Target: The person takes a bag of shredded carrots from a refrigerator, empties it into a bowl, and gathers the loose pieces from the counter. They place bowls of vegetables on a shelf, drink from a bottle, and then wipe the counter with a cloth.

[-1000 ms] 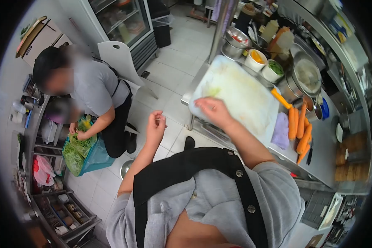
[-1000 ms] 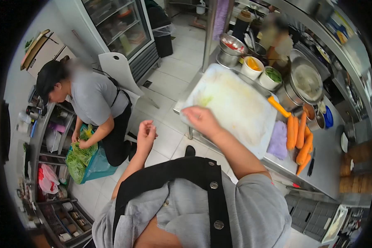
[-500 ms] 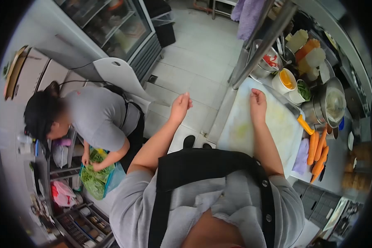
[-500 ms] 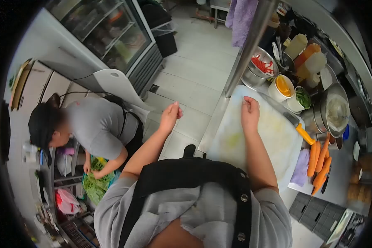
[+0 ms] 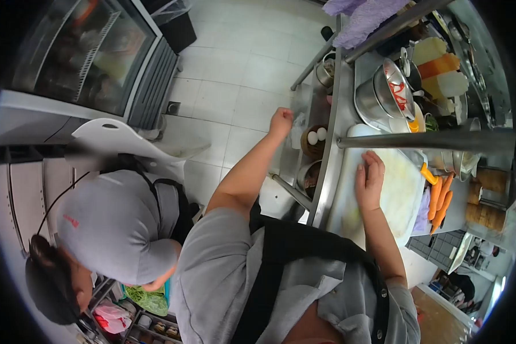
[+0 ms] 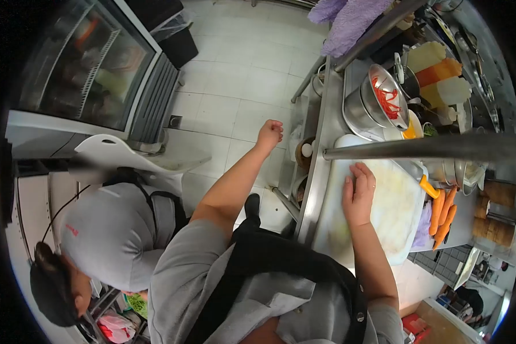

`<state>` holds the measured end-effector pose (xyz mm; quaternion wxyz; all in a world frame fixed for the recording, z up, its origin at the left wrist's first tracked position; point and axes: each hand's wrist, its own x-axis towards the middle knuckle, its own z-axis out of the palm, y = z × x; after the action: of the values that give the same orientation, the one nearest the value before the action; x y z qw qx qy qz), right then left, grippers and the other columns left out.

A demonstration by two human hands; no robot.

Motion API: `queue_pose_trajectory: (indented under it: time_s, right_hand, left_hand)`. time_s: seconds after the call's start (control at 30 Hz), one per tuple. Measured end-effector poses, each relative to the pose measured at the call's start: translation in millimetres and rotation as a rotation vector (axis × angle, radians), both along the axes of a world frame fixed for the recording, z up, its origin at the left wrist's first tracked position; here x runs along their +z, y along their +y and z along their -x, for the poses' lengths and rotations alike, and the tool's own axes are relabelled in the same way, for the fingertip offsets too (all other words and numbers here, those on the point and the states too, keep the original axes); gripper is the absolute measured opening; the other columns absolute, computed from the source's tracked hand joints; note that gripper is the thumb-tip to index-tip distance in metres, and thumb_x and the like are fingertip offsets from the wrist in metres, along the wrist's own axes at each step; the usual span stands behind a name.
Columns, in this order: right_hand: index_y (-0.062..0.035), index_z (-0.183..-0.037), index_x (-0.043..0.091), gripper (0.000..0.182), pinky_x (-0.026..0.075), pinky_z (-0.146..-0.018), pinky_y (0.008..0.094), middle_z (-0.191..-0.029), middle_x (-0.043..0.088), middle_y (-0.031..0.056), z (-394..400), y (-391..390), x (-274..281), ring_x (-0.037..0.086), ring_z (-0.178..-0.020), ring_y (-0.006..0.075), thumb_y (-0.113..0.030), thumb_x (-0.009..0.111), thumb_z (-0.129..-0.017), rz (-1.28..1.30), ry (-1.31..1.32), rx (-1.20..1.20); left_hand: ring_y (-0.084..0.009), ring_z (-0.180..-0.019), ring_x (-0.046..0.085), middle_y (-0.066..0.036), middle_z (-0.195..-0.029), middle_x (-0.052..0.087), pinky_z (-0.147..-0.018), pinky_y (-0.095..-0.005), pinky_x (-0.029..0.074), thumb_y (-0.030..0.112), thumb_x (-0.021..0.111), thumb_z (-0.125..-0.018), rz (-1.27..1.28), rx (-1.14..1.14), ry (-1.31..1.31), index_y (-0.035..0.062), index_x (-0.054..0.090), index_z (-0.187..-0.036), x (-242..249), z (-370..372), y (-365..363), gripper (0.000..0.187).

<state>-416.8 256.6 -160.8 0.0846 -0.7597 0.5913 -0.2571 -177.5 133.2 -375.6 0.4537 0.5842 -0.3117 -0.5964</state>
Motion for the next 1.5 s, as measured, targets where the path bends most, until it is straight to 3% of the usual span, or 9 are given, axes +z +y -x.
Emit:
queue_pose_trajectory:
  time_s: [0.17, 0.4, 0.5, 0.63, 0.8, 1.0, 1.1, 1.33, 1.5]
  right_hand:
    - [0.0000, -0.110, 0.056, 0.025, 0.042, -0.092, 0.0396, -0.117, 0.052, 0.0198, -2.1, -0.9, 2.8, 0.050, -0.107, 0.0353, -0.003, 0.054, -0.085, -0.015, 0.051, -0.011]
    - [0.0000, -0.105, 0.057, 0.026, 0.040, -0.088, 0.0457, -0.107, 0.053, 0.0233, -3.5, -0.8, 5.1, 0.049, -0.099, 0.0413, -0.003, 0.059, -0.080, -0.058, 0.040, -0.050]
    - [-0.0008, -0.105, 0.056, 0.026, 0.039, -0.086, 0.0477, -0.103, 0.054, 0.0227, -1.7, 0.4, 3.9, 0.049, -0.095, 0.0427, -0.004, 0.060, -0.080, -0.060, 0.040, -0.075]
    - [-0.0007, -0.103, 0.056, 0.025, 0.040, -0.083, 0.0472, -0.099, 0.055, 0.0212, -5.8, -0.1, 8.8, 0.050, -0.092, 0.0417, -0.005, 0.061, -0.079, -0.091, 0.011, -0.097]
    - [-0.0011, -0.101, 0.056, 0.024, 0.040, -0.082, 0.0465, -0.096, 0.056, 0.0191, -2.5, 0.0, 9.7, 0.051, -0.091, 0.0396, -0.007, 0.062, -0.079, -0.074, 0.079, -0.075]
    - [-0.0029, -0.101, 0.056, 0.025, 0.040, -0.086, 0.0455, -0.102, 0.055, 0.0172, -3.6, -1.7, 9.6, 0.051, -0.096, 0.0372, -0.006, 0.062, -0.077, -0.007, 0.076, -0.057]
    - [-0.0035, -0.104, 0.056, 0.029, 0.038, -0.090, 0.0446, -0.109, 0.054, 0.0160, -6.6, -1.8, 10.7, 0.050, -0.102, 0.0357, -0.005, 0.062, -0.076, 0.022, 0.075, -0.038]
    - [-0.0033, -0.109, 0.056, 0.031, 0.036, -0.096, 0.0440, -0.115, 0.052, 0.0164, -1.4, -0.5, 4.3, 0.048, -0.112, 0.0347, -0.005, 0.060, -0.078, 0.076, 0.048, 0.001]
    - [-0.0030, -0.110, 0.055, 0.031, 0.037, -0.095, 0.0443, -0.115, 0.054, 0.0165, 4.9, 2.0, -2.6, 0.050, -0.109, 0.0347, -0.006, 0.060, -0.079, 0.127, 0.002, 0.074]
  left_hand:
    - [-0.0395, -0.114, 0.049, -0.023, -0.123, 0.051, -0.097, -0.0473, 0.041, 0.004, 0.062, -0.079, 0.324, -0.229, -0.501, 0.0030, 0.043, -0.130, 15.9, 53.9, -36.1, 0.054]
    - [-0.0366, -0.130, 0.034, -0.015, -0.144, 0.031, -0.107, -0.0455, 0.032, 0.005, 0.066, -0.075, 0.589, -0.309, -0.706, 0.0070, 0.020, -0.146, -16.5, 115.1, -129.2, 0.084]
    - [-0.0356, -0.119, 0.047, -0.018, -0.132, 0.047, -0.097, -0.0416, 0.041, 0.022, 0.064, -0.080, 0.374, -0.350, 0.241, 0.0060, 0.042, -0.131, -66.8, 142.9, -160.9, 0.058]
    - [-0.0351, -0.110, 0.053, -0.018, -0.121, 0.054, -0.091, -0.0414, 0.044, 0.028, 0.064, -0.080, 0.310, -0.617, -0.144, 0.0045, 0.050, -0.122, -32.0, 135.2, -184.5, 0.050]
    - [-0.0344, -0.099, 0.060, -0.018, -0.107, 0.063, -0.083, -0.0412, 0.047, 0.035, 0.065, -0.080, 0.340, -0.528, -0.516, 0.0026, 0.060, -0.111, -1.7, 121.8, -167.7, 0.045]
    - [-0.0240, -0.077, 0.064, -0.015, -0.081, 0.068, -0.070, -0.0361, 0.049, 0.044, 0.067, -0.080, 0.329, -0.340, -0.341, -0.0025, 0.066, -0.094, 19.1, 53.3, -118.5, 0.048]
    - [-0.0318, -0.084, 0.067, -0.019, -0.089, 0.069, -0.074, -0.0370, 0.050, 0.042, 0.069, -0.078, 0.114, -0.248, -0.383, -0.0001, 0.068, -0.097, 46.7, 16.1, -77.7, 0.046]
    - [-0.0175, -0.063, 0.062, -0.010, -0.073, 0.065, -0.058, -0.0308, 0.048, 0.038, 0.071, -0.079, -0.011, 0.125, -0.289, -0.0010, 0.066, -0.090, 7.0, -47.6, 36.7, 0.041]
    - [-0.0090, -0.051, 0.051, -0.001, -0.066, 0.055, -0.045, -0.0246, 0.042, 0.030, 0.069, -0.082, 0.044, 0.210, -0.191, 0.0009, 0.061, -0.084, 108.9, -70.0, 141.6, 0.030]
